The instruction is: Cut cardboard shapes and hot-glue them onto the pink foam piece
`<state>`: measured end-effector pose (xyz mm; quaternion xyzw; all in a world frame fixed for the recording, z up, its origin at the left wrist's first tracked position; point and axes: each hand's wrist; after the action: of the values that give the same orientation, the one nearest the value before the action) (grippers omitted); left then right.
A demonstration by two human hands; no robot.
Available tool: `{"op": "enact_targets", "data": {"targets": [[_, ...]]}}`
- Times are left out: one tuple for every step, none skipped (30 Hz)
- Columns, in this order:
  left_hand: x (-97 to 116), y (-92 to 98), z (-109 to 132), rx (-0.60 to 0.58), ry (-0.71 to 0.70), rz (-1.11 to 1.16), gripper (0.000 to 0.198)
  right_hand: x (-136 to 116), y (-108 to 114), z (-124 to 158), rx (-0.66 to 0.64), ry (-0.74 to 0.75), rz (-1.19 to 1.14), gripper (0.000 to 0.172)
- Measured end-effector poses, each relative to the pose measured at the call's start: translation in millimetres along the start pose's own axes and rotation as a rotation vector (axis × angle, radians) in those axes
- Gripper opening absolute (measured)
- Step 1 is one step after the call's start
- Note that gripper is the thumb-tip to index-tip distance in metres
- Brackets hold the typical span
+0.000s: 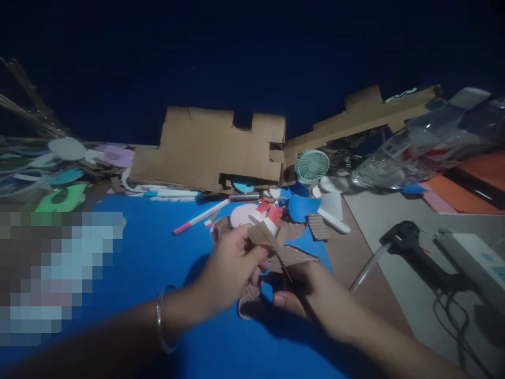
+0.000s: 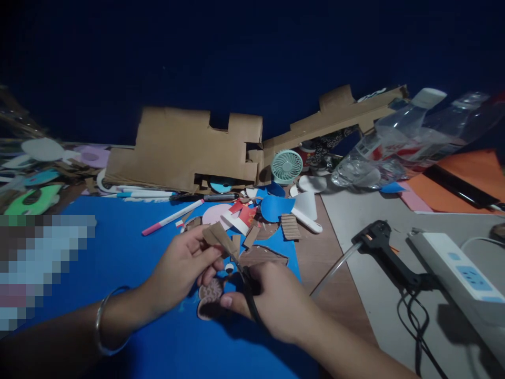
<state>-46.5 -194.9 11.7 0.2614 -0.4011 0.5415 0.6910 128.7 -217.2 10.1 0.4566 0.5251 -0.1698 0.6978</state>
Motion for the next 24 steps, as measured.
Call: {"op": "enact_targets", "data": {"targets": [[1,0.6,0,-0.008,0.009,-0.009,0.018,-1,0,0,0.002,0.011,0.004,0.036],[1,1.1,0,-0.013,0.015,-0.016,0.018,-1,0,0,0.006,0.021,0.006,0.036],[2,1.5,0,-0.015,0.017,-0.021,0.018,-1,0,0,0.014,0.031,0.008,0.037],[2,1.8,0,-0.016,0.017,-0.025,0.018,-1,0,0,0.022,0.040,0.009,0.038],[2,2.0,0,-0.018,0.018,-0.029,0.018,-1,0,0,0.031,0.046,0.009,0.038],[3,2.2,0,-0.018,0.019,-0.031,0.018,0,0,0,0.037,0.049,0.010,0.039],[3,2.3,0,-0.018,0.022,-0.031,0.018,1,-1,1,0.042,0.046,0.011,0.040],[3,2.4,0,-0.016,0.025,-0.032,0.019,2,-1,1,0.043,0.036,0.011,0.040],[4,2.4,0,-0.016,0.027,-0.033,0.020,4,-2,1,0.040,0.023,0.010,0.040],[4,2.3,0,-0.014,0.027,-0.035,0.021,5,-2,2,0.037,0.007,0.007,0.039],[5,2.3,1,-0.012,0.024,-0.038,0.022,7,-3,2,0.035,-0.008,0.005,0.039],[5,2.3,1,-0.011,0.020,-0.040,0.023,8,-3,2,0.035,-0.021,0.003,0.039],[5,2.4,1,-0.010,0.015,-0.041,0.023,10,-4,3,0.037,-0.030,0.003,0.040],[6,2.4,1,-0.008,0.009,-0.039,0.023,11,-4,3,0.041,-0.037,0.003,0.041],[6,2.5,1,-0.007,0.005,-0.038,0.022,11,-5,3,0.045,-0.042,0.003,0.042],[6,2.5,1,-0.008,0.004,-0.039,0.022,11,-5,3,0.048,-0.047,0.002,0.043],[5,2.3,1,-0.008,0.002,-0.039,0.022,11,-5,2,0.046,-0.050,-0.001,0.044],[5,2.0,2,-0.012,0.001,-0.040,0.021,10,-5,2,0.041,-0.050,-0.006,0.045],[4,1.3,2,-0.020,0.003,-0.037,0.021,9,-4,2,0.036,-0.042,-0.015,0.046],[3,0.5,3,-0.033,0.009,-0.027,0.020,8,-4,1,0.031,-0.026,-0.026,0.048],[2,-0.5,3,-0.050,0.019,-0.010,0.019,7,-3,1,0.029,-0.004,-0.038,0.049],[0,-1.6,4,-0.068,0.030,0.009,0.018,6,-3,1,0.026,0.016,-0.050,0.050],[-1,-2.6,4,-0.084,0.039,0.027,0.017,6,-3,1,0.026,0.030,-0.058,0.052],[-2,-3.3,5,-0.097,0.047,0.042,0.016,6,-3,1,0.026,0.034,-0.061,0.052]]}}
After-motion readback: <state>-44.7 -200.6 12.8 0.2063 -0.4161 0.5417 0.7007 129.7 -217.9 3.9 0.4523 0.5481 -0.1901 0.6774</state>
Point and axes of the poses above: each hand's wrist, its own z-axis away from the middle knuckle, its own y-axis out of the back of the hand, x = y × z, and after that the axes turned 15 degrees about y, right-handed
